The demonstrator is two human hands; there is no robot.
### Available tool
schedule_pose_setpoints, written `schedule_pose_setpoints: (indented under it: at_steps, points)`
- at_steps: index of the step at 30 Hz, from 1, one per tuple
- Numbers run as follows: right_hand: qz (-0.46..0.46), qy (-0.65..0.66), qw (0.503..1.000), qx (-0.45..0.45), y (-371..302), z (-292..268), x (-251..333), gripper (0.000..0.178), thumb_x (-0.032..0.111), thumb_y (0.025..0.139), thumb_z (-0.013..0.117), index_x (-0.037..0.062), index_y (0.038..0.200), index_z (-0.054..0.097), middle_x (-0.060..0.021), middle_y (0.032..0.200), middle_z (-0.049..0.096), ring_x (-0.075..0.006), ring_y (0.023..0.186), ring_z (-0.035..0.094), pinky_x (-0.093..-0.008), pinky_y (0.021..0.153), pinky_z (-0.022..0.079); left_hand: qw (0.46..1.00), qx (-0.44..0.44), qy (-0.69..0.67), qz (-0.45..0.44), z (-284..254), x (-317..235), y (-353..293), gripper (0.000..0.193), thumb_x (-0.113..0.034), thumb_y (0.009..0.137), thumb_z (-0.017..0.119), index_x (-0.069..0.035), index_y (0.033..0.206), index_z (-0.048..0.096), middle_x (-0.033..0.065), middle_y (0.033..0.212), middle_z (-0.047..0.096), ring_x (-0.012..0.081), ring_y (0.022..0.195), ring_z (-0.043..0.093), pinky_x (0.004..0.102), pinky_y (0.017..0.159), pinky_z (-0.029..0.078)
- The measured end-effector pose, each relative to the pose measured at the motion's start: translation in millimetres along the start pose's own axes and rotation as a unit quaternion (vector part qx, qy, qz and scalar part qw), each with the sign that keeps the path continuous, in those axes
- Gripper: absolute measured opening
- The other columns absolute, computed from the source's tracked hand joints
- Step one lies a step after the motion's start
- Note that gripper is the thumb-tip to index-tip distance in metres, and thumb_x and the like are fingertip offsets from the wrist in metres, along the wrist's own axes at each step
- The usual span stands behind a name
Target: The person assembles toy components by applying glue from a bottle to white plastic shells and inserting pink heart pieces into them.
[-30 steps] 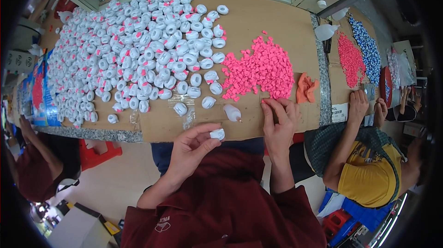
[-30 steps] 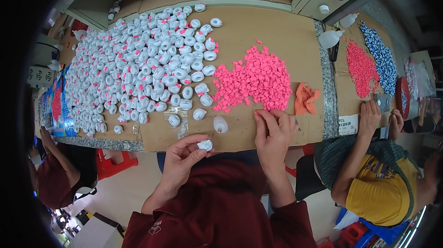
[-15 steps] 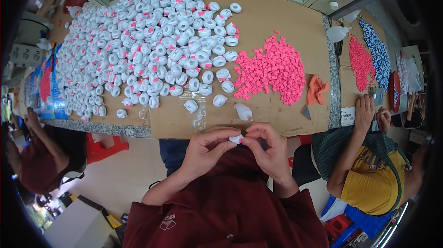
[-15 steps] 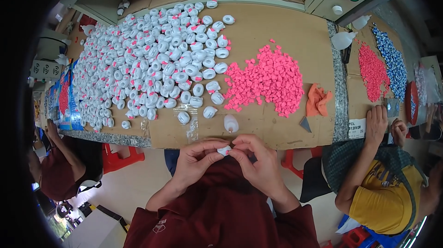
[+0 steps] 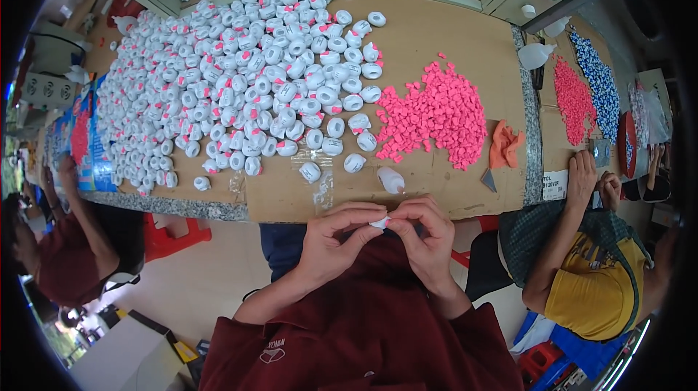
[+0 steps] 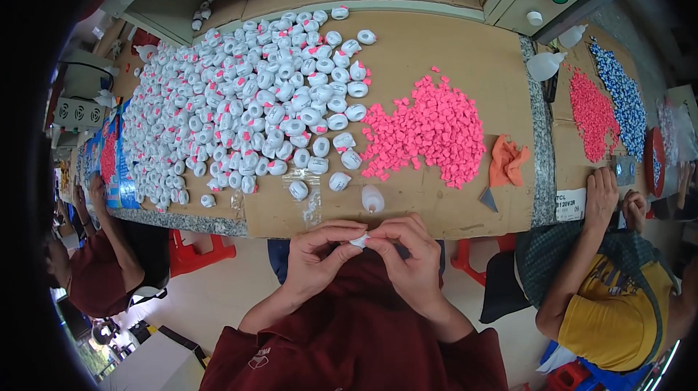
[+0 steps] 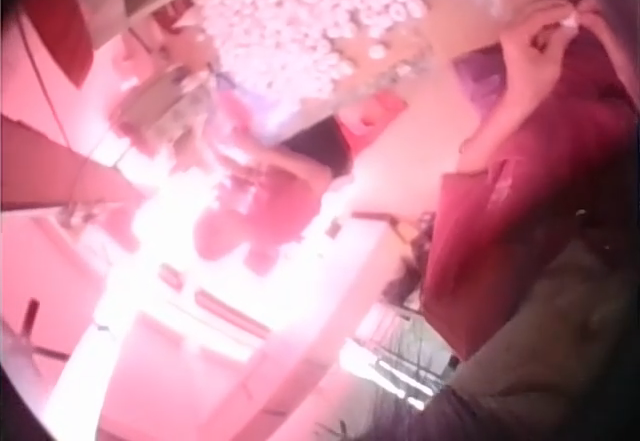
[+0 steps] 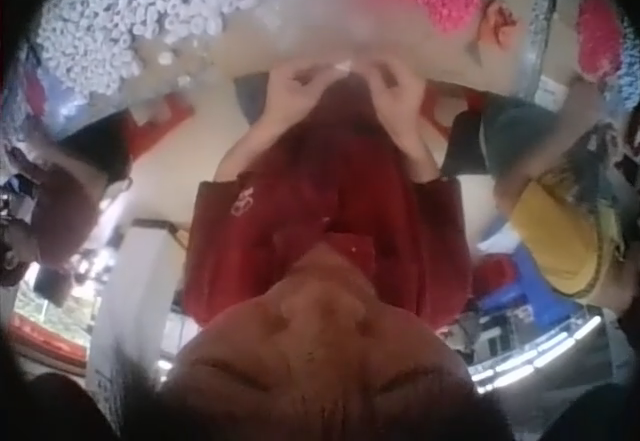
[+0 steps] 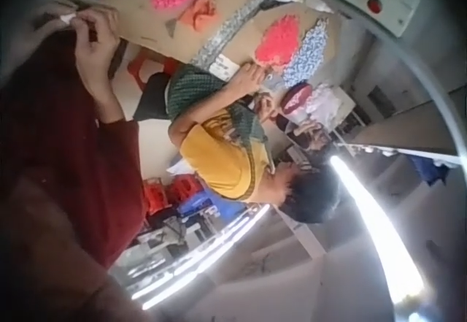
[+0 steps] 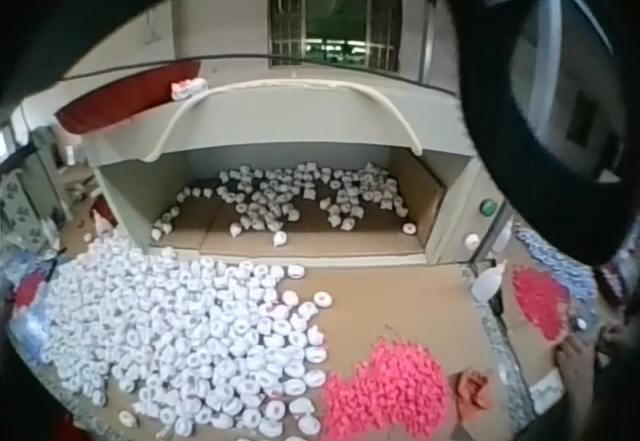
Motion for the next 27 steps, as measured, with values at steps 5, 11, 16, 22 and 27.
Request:
schedule_pose_setpoints:
  at_steps: [5, 11, 16, 22, 27]
  points:
    - [0.015, -0.014, 0.993, -0.117, -1.1, -22.0, -15.0, 0.028, 0.004, 0.066, 0.074, 0.0017, 0.091, 0.060, -0.0087, 0.090, 0.056, -0.0170, 0.079, 0.054, -0.0262, 0.068, 0.042, 0.986, -0.123, 0.080, 0.082, -33.6, -22.5, 17.9, 0.028, 0.006, 0.074, 0.065, -0.002, 0.102, 0.063, 0.0117, 0.112, 0.056, 0.0166, 0.091, 0.058, 0.0269, 0.077, 0.049]
    - [-0.037, -0.103, 0.990, -0.086, 23.8, -5.4, 4.7, 0.034, 0.006, 0.065, 0.075, 0.0028, 0.095, 0.060, -0.0111, 0.098, 0.055, -0.0232, 0.089, 0.052, -0.0325, 0.074, 0.043, 0.891, -0.201, 0.372, 0.166, -56.1, -59.1, 33.3, 0.034, 0.001, 0.071, 0.068, -0.005, 0.105, 0.063, 0.0123, 0.114, 0.052, 0.0250, 0.100, 0.052, 0.0337, 0.081, 0.044]
    - [-0.126, -0.151, 0.978, -0.064, 26.7, 2.2, 3.3, 0.035, 0.005, 0.065, 0.074, 0.0020, 0.097, 0.060, -0.0115, 0.096, 0.058, -0.0273, 0.088, 0.054, -0.0344, 0.075, 0.044, 0.776, -0.046, 0.560, 0.285, -12.7, -56.3, 35.0, 0.038, -0.019, 0.071, 0.071, -0.017, 0.108, 0.062, 0.0048, 0.117, 0.053, 0.0276, 0.112, 0.045, 0.0393, 0.089, 0.034]
    - [-0.088, -0.067, 0.990, -0.093, 23.1, -7.3, -5.4, 0.032, 0.003, 0.067, 0.071, 0.0017, 0.097, 0.060, -0.0117, 0.094, 0.060, -0.0272, 0.086, 0.055, -0.0338, 0.075, 0.044, 0.724, -0.008, 0.629, 0.283, -3.9, -38.0, 57.9, 0.042, -0.030, 0.074, 0.067, -0.024, 0.114, 0.057, 0.0034, 0.122, 0.048, 0.0262, 0.121, 0.038, 0.0448, 0.092, 0.026]
    - [-0.079, -0.047, 0.993, -0.076, 26.7, -3.5, -4.5, 0.032, 0.002, 0.067, 0.070, 0.0019, 0.098, 0.060, -0.0117, 0.095, 0.060, -0.0273, 0.087, 0.055, -0.0338, 0.076, 0.045, 0.666, -0.053, 0.680, 0.301, -13.8, -35.6, 78.8, 0.039, -0.027, 0.075, 0.065, -0.026, 0.113, 0.057, 0.0036, 0.120, 0.049, 0.0246, 0.121, 0.038, 0.0465, 0.092, 0.026]
Point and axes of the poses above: each hand's wrist, its own y-axis towards the middle knuckle, its own z-axis out of the palm, x = y × z, the point moved 7 cm from there along y, towards the middle knuckle
